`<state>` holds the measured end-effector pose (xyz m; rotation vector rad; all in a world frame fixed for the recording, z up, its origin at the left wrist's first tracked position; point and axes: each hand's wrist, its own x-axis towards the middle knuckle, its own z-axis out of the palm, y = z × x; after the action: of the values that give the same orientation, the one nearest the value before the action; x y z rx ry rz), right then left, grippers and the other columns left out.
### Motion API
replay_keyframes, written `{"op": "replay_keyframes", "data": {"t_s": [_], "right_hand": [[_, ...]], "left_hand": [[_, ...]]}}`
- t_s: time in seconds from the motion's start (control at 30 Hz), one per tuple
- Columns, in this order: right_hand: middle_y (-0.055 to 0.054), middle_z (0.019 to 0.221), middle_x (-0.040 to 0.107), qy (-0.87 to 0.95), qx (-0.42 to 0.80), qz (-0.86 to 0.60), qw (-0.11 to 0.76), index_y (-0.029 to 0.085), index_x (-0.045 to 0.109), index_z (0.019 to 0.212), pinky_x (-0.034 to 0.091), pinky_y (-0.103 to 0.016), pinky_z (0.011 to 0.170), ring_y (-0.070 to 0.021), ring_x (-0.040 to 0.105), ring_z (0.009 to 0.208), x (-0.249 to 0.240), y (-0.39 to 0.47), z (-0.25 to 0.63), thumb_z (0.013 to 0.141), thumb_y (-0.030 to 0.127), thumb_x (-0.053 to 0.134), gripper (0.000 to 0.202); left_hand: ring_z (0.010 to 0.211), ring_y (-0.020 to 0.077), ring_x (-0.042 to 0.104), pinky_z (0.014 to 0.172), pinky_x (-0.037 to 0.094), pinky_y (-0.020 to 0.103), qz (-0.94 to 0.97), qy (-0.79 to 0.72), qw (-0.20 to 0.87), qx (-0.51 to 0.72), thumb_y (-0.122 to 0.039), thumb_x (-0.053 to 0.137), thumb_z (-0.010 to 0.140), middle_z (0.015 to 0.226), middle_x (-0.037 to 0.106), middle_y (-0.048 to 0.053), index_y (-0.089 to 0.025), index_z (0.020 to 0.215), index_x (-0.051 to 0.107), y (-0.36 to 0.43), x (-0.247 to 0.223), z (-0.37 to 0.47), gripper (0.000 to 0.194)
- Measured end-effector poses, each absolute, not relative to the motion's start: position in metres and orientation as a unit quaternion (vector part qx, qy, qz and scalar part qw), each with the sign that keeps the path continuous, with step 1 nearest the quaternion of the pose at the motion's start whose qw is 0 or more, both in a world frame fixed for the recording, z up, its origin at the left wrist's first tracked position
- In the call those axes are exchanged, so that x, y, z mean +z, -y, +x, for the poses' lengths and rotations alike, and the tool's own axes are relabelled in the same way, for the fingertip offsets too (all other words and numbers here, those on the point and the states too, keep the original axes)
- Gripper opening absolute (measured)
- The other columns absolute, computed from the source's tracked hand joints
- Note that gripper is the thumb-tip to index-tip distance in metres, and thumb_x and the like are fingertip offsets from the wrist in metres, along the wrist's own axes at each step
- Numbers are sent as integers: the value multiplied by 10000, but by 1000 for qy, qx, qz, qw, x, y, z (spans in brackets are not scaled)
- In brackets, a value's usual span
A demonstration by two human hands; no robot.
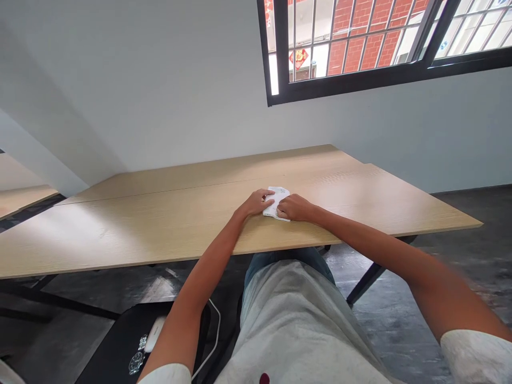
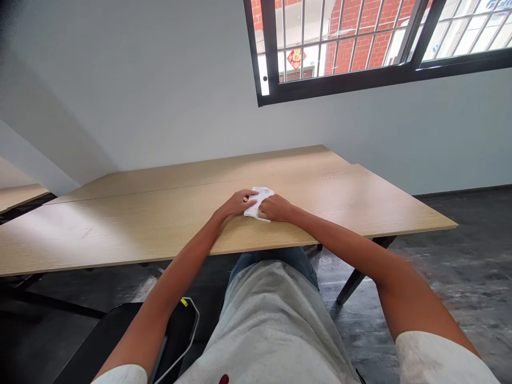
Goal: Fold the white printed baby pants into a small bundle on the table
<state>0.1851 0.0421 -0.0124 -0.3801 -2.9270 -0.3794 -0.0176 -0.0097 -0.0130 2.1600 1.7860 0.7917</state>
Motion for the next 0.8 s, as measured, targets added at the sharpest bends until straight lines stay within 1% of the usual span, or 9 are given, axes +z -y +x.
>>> {"op": "replay_keyframes", "data": {"t_s": [0.1,0.2,0.33,0.43,0.5,0.57,0.67,0.73,0.8], "right_hand": [[-125,906,718,981,-138,-112,82,111,737,889,307,-282,647,-210,610,773,-10,-40,185,994,247,440,343],[-133,941,713,981,-149,-87,89,101,730,916,316,-288,662,-226,612,827,-11,-37,185,985,235,453,315],[-135,950,711,982,-143,-73,97,105,728,885,305,-293,652,-224,603,832,-15,-37,183,967,233,468,301],[-106,890,714,982,-121,-88,113,124,722,827,267,-292,620,-196,587,763,-17,-41,184,943,223,484,282],[-84,843,710,979,-100,-123,131,136,711,783,233,-295,596,-175,566,709,-16,-44,186,933,230,498,277],[-76,825,706,972,-83,-163,146,140,700,753,208,-301,579,-163,551,683,-14,-48,188,923,237,514,269],[-82,857,706,967,-73,-197,142,135,688,743,196,-301,569,-161,559,704,-12,-55,189,915,226,519,258],[-90,890,708,966,-72,-211,129,133,691,766,196,-300,567,-166,574,730,-11,-60,188,929,225,498,269],[-101,913,709,962,-75,-233,117,132,698,792,198,-302,567,-178,589,751,-11,-63,187,943,237,481,284]], "left_hand": [[1112,251,583,984,459,356,753,-599,107,252,-422,603,846,1315,604,141,-113,1330,603,11,-12,-17,574],[1186,273,553,1019,447,372,752,-598,116,250,-476,625,847,1347,576,138,-133,1349,583,11,-13,-18,610],[1205,273,528,1022,450,377,762,-588,117,244,-508,610,866,1331,552,123,-177,1371,564,11,-14,-19,605],[1180,261,530,1003,467,364,755,-598,128,236,-537,633,844,1304,514,117,-205,1385,553,13,-13,-20,640],[1138,259,545,979,478,364,745,-612,131,229,-561,660,814,1237,525,108,-225,1388,550,14,-11,-20,673],[1100,262,559,965,478,372,749,-609,134,225,-571,663,804,1187,563,103,-221,1382,553,15,-10,-20,685],[1098,264,572,989,456,376,768,-576,150,235,-559,651,810,1260,603,99,-192,1357,574,13,-10,-20,663],[1105,265,582,1002,447,375,770,-564,166,249,-556,662,798,1321,602,89,-186,1343,589,12,-12,-21,663],[1103,271,591,990,453,379,765,-562,176,261,-558,687,771,1335,606,90,-182,1332,603,10,-14,-23,680]]}}
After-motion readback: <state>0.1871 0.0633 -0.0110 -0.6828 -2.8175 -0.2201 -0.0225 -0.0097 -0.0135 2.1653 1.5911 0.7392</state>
